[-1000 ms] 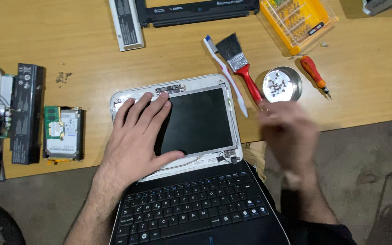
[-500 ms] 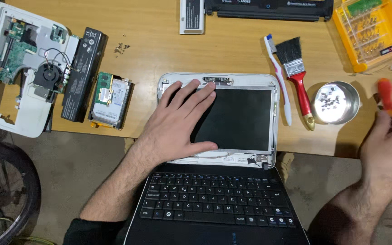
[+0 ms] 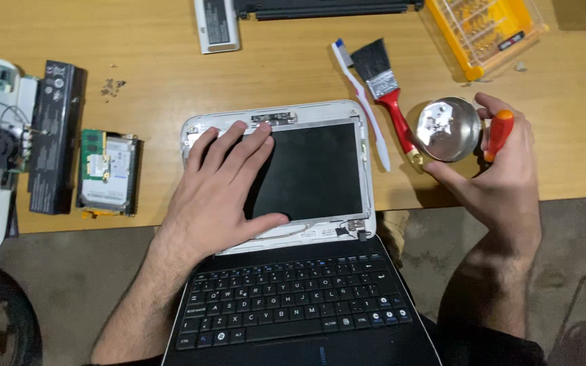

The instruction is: The person cleans the back of a laptop screen with a brush and toothbrush, then flips the laptop over. They use a screwdriver to remove screws from the screen bezel and place them into a small metal dish.

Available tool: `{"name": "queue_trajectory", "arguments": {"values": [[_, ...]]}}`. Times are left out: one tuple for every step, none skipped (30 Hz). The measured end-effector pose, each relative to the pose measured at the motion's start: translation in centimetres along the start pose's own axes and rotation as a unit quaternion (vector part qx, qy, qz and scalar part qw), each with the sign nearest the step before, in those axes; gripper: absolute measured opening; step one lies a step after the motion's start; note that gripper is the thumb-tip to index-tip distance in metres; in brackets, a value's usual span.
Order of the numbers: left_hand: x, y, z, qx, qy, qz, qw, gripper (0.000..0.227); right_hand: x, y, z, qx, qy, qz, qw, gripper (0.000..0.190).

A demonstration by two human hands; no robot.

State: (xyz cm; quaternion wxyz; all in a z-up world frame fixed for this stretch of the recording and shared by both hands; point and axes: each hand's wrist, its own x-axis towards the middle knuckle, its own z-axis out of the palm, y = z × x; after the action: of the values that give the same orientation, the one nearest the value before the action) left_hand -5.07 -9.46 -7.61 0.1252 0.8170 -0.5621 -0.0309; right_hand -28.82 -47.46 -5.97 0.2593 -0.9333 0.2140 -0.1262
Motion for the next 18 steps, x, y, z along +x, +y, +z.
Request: {"name": "queue_trajectory", "arguments": {"values": [[-0.1,0.0,0.0,-0.001,0.000,0.002,1.000,0.120,0.3,0.3,0.2,-0.019,-0.011,-0.006,1.000,0.109],[-0.1,0.0,0.0,-0.004,0.001,0.003,1.000,0.118,0.5,0.6,0.3,-0.040,-0.022,-0.013,0.999,0.105],[-0.1,-0.1,0.0,-0.003,0.001,-0.002,1.000,0.118,0.4,1.5,0.6,-0.039,-0.025,-0.016,0.999,0.105],[-0.2,-0.1,0.1,-0.007,0.005,0.002,1.000,0.119,0.2,2.5,0.9,-0.045,-0.013,-0.032,0.998,0.103],[-0.2,-0.2,0.1,-0.010,0.009,0.005,1.000,0.120,0.1,3.4,1.2,-0.050,-0.001,-0.048,0.998,0.101],[-0.3,-0.2,0.1,-0.009,0.010,0.001,1.000,0.120,0.0,3.1,1.0,-0.050,-0.004,-0.052,0.997,0.101],[-0.3,-0.2,0.2,-0.011,0.017,0.006,1.000,0.120,-0.2,2.7,0.7,-0.074,0.003,-0.034,0.997,0.104],[-0.3,-0.3,0.2,-0.012,0.024,0.011,1.000,0.120,-0.3,2.3,0.5,-0.098,0.010,-0.016,0.995,0.108],[-0.3,-0.3,0.2,-0.012,0.025,0.008,1.000,0.120,-0.3,2.3,0.3,-0.098,0.008,-0.019,0.995,0.108],[-0.3,-0.3,0.3,-0.015,0.014,0.004,1.000,0.122,-0.4,2.3,0.2,-0.080,0.015,-0.097,0.992,0.108],[-0.3,-0.3,0.3,-0.019,0.004,-0.001,1.000,0.123,-0.5,2.3,0.0,-0.061,0.023,-0.175,0.982,0.109],[-0.3,-0.3,0.3,-0.019,0.005,-0.002,1.000,0.123,-0.2,-0.2,0.1,-0.061,0.023,-0.177,0.982,0.109],[-0.4,-0.3,0.3,-0.027,0.004,-0.005,1.000,0.123,0.0,-2.6,0.2,0.004,-0.011,-0.160,0.987,0.101],[-0.3,-0.3,0.3,-0.034,0.002,-0.006,0.999,0.124,0.2,-5.1,0.3,0.070,-0.044,-0.142,0.986,0.093],[-0.3,-0.3,0.2,-0.034,0.003,-0.006,0.999,0.124,0.3,-6.5,1.1,0.070,-0.044,-0.143,0.986,0.093],[-0.3,-0.4,0.1,-0.054,-0.001,-0.008,0.998,0.129,0.4,-7.9,1.9,0.099,-0.099,-0.126,0.982,0.093],[-0.4,-0.4,0.0,-0.075,-0.004,-0.011,0.997,0.136,0.5,-9.3,2.7,0.128,-0.154,-0.108,0.974,0.095],[-0.4,-0.5,0.0,-0.075,-0.004,-0.012,0.997,0.136,0.9,-9.8,3.7,0.128,-0.156,-0.108,0.973,0.095]]}}
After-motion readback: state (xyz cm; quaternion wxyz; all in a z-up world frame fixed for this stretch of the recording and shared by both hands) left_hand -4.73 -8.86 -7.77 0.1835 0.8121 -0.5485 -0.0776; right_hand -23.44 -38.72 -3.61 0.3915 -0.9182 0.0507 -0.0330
